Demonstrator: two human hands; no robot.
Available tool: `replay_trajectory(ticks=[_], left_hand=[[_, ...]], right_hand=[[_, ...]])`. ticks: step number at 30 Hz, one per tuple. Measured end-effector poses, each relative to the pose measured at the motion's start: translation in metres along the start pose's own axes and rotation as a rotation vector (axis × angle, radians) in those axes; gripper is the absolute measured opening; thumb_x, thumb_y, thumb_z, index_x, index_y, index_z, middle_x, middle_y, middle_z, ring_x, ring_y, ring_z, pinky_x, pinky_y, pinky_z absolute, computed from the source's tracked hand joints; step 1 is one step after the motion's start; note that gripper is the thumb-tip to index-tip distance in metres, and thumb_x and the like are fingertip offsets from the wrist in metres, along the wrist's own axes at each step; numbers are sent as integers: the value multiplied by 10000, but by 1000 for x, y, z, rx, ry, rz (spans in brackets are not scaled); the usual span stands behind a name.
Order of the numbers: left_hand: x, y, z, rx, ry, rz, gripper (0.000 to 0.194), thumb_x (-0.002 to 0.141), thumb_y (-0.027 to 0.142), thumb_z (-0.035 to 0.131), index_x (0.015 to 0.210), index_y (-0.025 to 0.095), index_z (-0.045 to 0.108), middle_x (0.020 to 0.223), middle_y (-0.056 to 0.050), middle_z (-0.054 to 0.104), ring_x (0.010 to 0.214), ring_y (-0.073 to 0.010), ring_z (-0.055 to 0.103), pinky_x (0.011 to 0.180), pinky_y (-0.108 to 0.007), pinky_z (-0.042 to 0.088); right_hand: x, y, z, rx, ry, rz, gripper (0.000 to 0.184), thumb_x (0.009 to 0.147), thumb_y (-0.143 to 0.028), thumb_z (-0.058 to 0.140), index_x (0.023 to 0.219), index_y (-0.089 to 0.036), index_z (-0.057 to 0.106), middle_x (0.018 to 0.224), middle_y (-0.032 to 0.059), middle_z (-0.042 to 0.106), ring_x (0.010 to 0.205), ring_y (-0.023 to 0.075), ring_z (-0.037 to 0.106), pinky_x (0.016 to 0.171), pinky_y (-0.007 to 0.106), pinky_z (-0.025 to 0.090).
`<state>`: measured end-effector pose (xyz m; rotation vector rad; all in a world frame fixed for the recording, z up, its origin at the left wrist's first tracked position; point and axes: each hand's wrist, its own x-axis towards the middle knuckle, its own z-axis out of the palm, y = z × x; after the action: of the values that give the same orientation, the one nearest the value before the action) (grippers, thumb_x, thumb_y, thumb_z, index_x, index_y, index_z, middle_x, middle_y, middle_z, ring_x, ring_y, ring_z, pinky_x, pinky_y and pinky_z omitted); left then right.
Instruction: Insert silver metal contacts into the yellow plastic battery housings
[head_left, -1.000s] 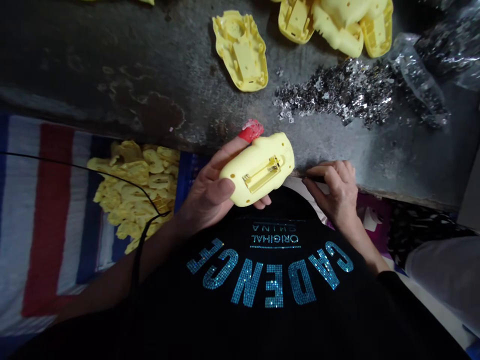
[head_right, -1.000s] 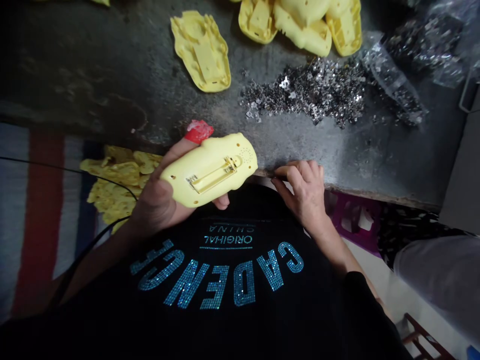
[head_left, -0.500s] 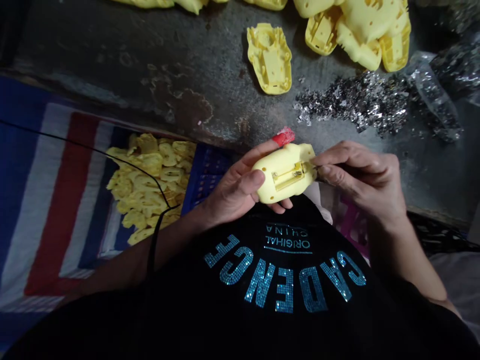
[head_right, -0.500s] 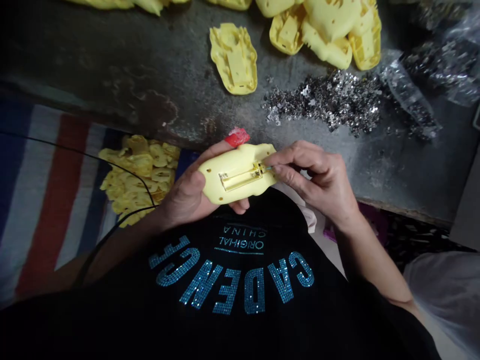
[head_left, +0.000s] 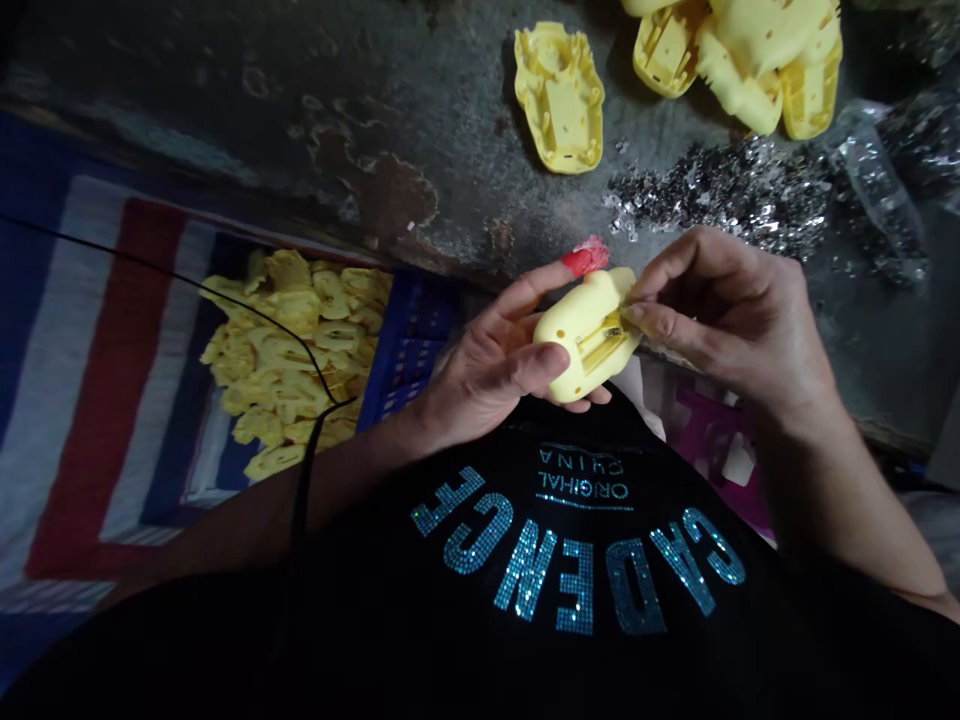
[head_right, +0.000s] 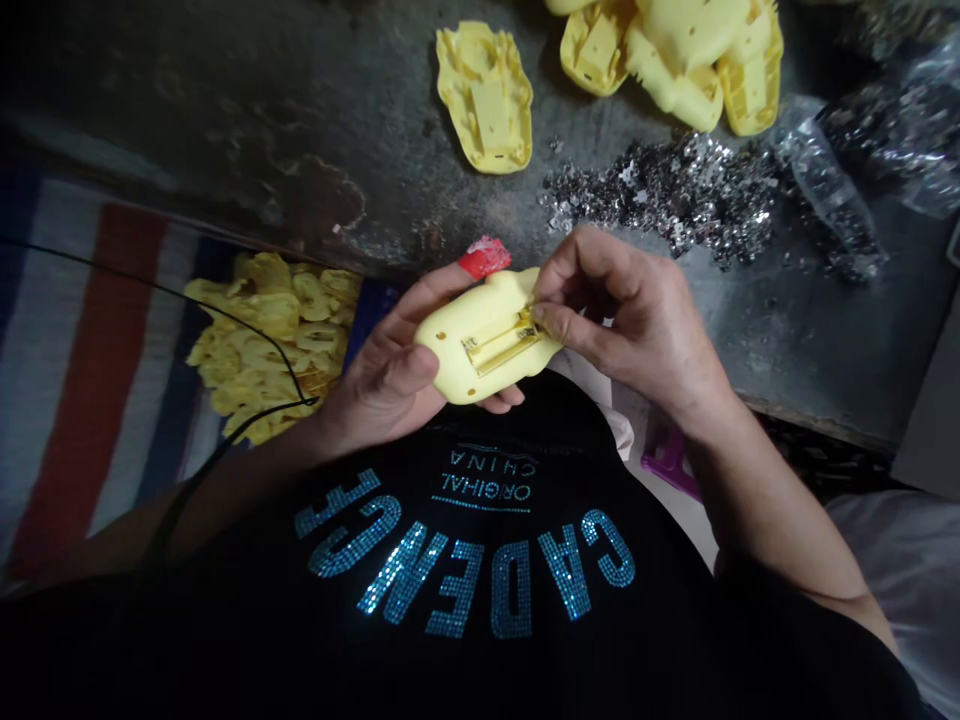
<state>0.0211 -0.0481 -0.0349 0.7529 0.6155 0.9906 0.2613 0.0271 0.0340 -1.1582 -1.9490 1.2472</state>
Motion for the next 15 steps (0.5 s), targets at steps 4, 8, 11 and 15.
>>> replay_trajectory(ticks=[4,8,11,15], left_hand=[[-1,0,1,37,32,13,804,971,600,854,1683,405,536,1788,-73,549,964,-263,886,716,-367,785],[0,-1,3,52,57,18,781,962,619,855,1656,418,560,1813,-50,517,986,-269,881,701,-374,781],[2,-1,4,47,71,17,769,956,663,841,1634,420,572,1799,-32,535,1008,-282,876,679,-373,772],[4,-1,5,40,76,5,774,948,707,827,1627,430,578,1779,-30,555,918,-258,872,642,-368,750]], right_hand=[[2,-2,0,-7,-3,11,317,904,-551,942,918,-306,741,868,-17,734,699,169,640,584,357,529],[1,0,1,24,15,6,300,887,-507,970,914,-303,752,869,-16,736,697,167,639,583,362,495],[-2,2,2,38,53,18,296,882,-504,978,918,-300,767,865,-12,739,671,159,618,557,349,470],[-9,2,5,79,118,-22,227,925,-438,954,939,-285,787,890,-6,781,696,156,665,596,331,531]])
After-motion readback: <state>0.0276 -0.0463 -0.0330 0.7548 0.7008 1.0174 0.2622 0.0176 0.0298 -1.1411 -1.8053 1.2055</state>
